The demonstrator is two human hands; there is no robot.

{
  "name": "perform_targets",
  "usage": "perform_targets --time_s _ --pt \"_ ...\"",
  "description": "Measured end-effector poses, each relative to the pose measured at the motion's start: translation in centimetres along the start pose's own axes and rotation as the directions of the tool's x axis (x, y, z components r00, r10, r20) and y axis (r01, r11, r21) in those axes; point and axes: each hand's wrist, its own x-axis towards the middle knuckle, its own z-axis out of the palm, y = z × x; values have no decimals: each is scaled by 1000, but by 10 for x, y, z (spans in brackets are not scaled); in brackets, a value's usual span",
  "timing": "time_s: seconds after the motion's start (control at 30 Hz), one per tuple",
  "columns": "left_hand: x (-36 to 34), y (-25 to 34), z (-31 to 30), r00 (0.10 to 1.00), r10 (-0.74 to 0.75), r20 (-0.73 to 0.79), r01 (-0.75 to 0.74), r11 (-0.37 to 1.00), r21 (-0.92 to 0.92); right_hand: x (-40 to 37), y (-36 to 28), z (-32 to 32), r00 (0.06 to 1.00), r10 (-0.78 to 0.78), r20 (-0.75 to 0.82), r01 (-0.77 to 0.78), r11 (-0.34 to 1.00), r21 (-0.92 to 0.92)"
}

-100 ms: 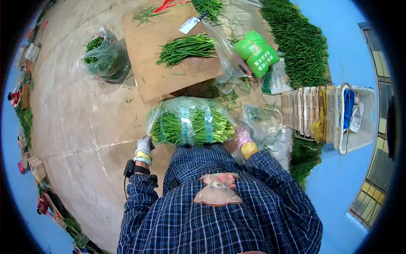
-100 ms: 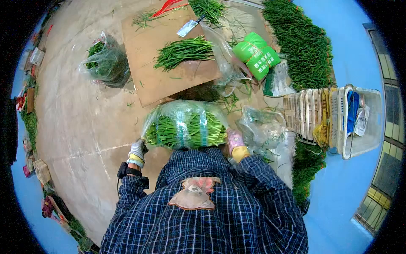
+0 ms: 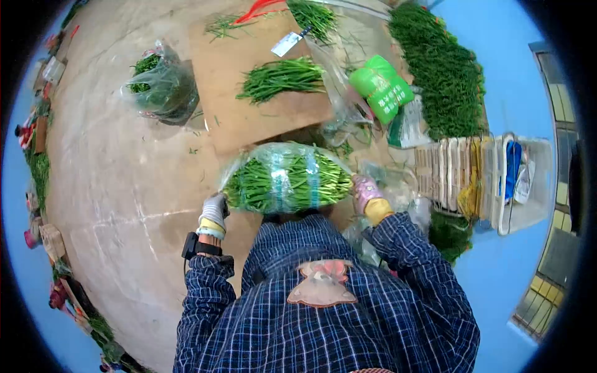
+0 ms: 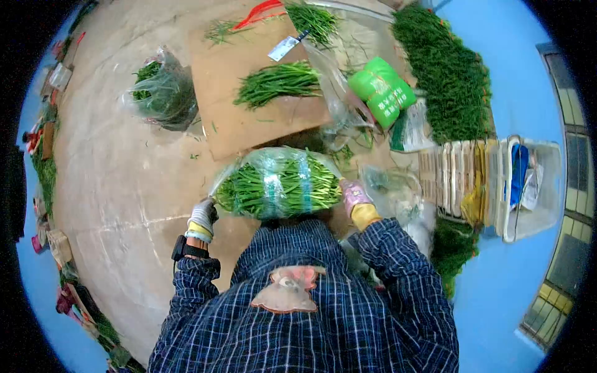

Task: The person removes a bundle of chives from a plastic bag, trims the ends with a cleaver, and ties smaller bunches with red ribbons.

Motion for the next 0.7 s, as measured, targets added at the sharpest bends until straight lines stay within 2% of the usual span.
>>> perform_targets --time_s 0.03,0.07,0.1,0.13,0.17,0.2,0.23,0.27,0.3,0.33,0.37,0.4,0.43,0.47,0.5,0.53,0.57,0.6,0.63,0.67,0.7 --pt "4 18 -5 998 54 24 -54 998 -21 19 -17 -17 998 19 -57 6 912 410" --pt "9 30 -5 994 105 33 -104 994 -17 38 -8 -34 961 -191 -201 199 980 18" --pt "31 45 7 973 221 61 -223 974 44 71 22 -60 879 -291 -378 328 944 39" --pt "52 56 14 923 370 105 -383 906 177 99 37 -79 898 -266 -350 340 925 171" --pt "58 70 12 782 589 201 -610 661 437 124 36 -82 968 -142 -206 217 885 411" --pt "58 75 12 652 701 291 -707 423 567 136 29 -72 995 -55 -80 89 841 534" --pt "75 69 14 213 894 395 -809 -65 584 143 19 -58 1000 7 -25 8 818 575" --pt "64 63 18 647 727 232 -749 546 376 145 5 -46 997 47 -57 -7 834 552" --pt "53 58 23 923 384 12 -384 923 -5 140 -12 -38 986 70 -149 13 868 496" --pt "51 58 44 996 80 -48 -91 955 -283 132 -16 -38 982 111 -152 -29 887 462" --pt "46 64 52 993 -13 -117 -22 956 -293 128 -23 -37 976 141 -165 -47 879 474" --pt "46 65 52 994 -13 -107 -18 958 -285 130 -20 -37 975 174 -138 -80 855 513" --pt "47 60 48 990 72 -119 -99 967 -237 138 -6 -38 977 203 -67 -126 798 590" --pt "46 47 42 981 142 -131 -166 967 -193 146 11 -38 975 213 61 -190 661 726" --pt "57 37 37 990 84 -109 -116 936 -334 147 25 -32 958 217 186 -271 484 832" --pt "57 32 38 977 86 -197 -136 957 -257 149 34 -26 934 209 290 -345 310 886" --pt "55 33 35 978 32 -205 -83 965 -249 148 40 -20 925 188 330 -368 231 901" --pt "60 29 33 978 -11 -209 -42 968 -247 152 47 -11 927 163 337 -365 194 910" --pt "87 9 17 976 -24 -215 -31 967 -252 143 39 -21 965 102 242 -261 284 923" --pt "128 -25 -9 996 42 -83 -77 874 -480 129 30 -36 988 27 154 -153 357 921" --pt "147 -50 -16 990 139 21 -87 722 -686 126 31 -40 997 -50 56 -28 443 896"
